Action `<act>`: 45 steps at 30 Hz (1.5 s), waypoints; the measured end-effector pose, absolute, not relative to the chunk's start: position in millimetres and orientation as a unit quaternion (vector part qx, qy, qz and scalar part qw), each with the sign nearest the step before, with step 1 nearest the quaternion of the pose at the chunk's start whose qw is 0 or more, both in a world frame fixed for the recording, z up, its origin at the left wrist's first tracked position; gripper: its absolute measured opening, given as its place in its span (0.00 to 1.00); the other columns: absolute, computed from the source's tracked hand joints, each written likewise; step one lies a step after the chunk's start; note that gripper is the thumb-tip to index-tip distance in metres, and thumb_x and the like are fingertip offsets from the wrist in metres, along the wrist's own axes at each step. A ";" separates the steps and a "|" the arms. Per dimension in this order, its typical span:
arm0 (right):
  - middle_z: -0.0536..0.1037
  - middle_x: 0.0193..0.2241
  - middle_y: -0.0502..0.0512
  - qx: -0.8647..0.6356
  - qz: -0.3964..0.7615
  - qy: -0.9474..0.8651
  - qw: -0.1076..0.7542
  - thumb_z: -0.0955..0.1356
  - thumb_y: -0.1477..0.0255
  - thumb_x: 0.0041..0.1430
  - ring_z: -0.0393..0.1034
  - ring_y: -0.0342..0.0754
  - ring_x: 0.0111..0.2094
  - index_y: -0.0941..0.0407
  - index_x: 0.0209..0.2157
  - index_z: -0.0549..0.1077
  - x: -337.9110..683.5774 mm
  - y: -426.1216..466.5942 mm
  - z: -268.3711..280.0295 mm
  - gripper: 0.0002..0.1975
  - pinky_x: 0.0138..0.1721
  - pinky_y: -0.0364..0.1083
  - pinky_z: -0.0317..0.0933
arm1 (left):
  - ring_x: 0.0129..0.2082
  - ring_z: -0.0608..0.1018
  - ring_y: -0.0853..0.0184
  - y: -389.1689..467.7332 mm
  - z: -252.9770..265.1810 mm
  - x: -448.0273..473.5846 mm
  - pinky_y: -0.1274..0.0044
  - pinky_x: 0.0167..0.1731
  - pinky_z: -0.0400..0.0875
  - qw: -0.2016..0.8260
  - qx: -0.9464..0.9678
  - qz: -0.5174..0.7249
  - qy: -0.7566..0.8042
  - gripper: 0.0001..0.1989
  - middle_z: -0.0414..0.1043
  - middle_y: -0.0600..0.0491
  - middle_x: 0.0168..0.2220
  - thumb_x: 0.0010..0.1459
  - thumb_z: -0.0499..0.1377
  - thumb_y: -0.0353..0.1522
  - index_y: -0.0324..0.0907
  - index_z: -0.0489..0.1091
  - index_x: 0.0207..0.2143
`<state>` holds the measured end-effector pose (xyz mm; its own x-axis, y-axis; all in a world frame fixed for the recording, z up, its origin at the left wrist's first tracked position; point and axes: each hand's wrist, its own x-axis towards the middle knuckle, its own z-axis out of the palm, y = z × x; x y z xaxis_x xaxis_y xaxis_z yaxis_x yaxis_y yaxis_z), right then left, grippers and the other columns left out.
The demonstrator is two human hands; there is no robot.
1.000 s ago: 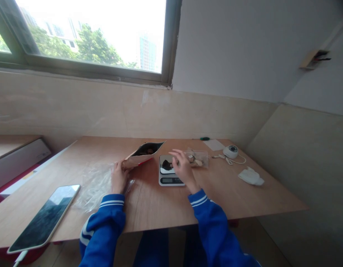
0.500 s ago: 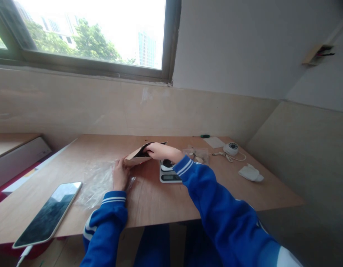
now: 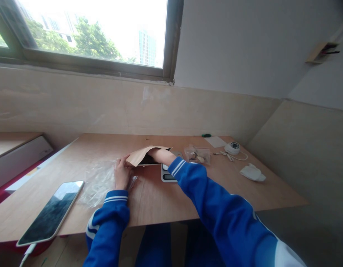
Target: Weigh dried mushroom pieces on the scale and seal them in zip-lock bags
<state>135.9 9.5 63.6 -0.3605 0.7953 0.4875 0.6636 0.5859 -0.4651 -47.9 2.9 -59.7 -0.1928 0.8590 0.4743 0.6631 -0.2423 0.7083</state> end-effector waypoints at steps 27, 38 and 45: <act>0.81 0.37 0.56 -0.459 0.273 -0.655 0.535 0.71 0.65 0.53 0.77 0.49 0.40 0.56 0.37 0.76 256.4 -76.0 81.9 0.11 0.42 0.47 0.70 | 0.45 0.73 0.56 1.5 -61.2 -49.2 0.64 0.49 0.66 0.082 0.639 0.460 0.611 0.23 0.68 0.48 0.45 0.49 0.56 0.27 0.46 0.67 0.50; 0.81 0.32 0.61 -0.573 0.284 -0.578 0.507 0.71 0.67 0.47 0.75 0.50 0.31 0.61 0.32 0.78 293.2 -49.0 -25.8 0.12 0.37 0.51 0.68 | 0.46 0.72 0.55 2.5 -62.5 -49.3 0.64 0.49 0.66 0.074 0.633 0.457 0.620 0.20 0.68 0.47 0.46 0.51 0.57 0.30 0.45 0.68 0.49; 0.77 0.44 0.62 -0.591 0.182 -0.563 0.549 0.67 0.65 0.54 0.71 0.50 0.39 0.59 0.42 0.75 286.4 -47.4 13.1 0.16 0.45 0.52 0.65 | 0.47 0.72 0.56 3.6 -65.3 -50.9 0.64 0.50 0.64 0.073 0.641 0.439 0.625 0.20 0.67 0.47 0.47 0.54 0.55 0.32 0.44 0.66 0.51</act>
<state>286.4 -47.4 13.1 0.3005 0.8647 0.4025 0.4642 0.2361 -0.8537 -50.9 3.6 -65.3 -0.1683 0.8658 0.4712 0.7370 -0.2070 0.6435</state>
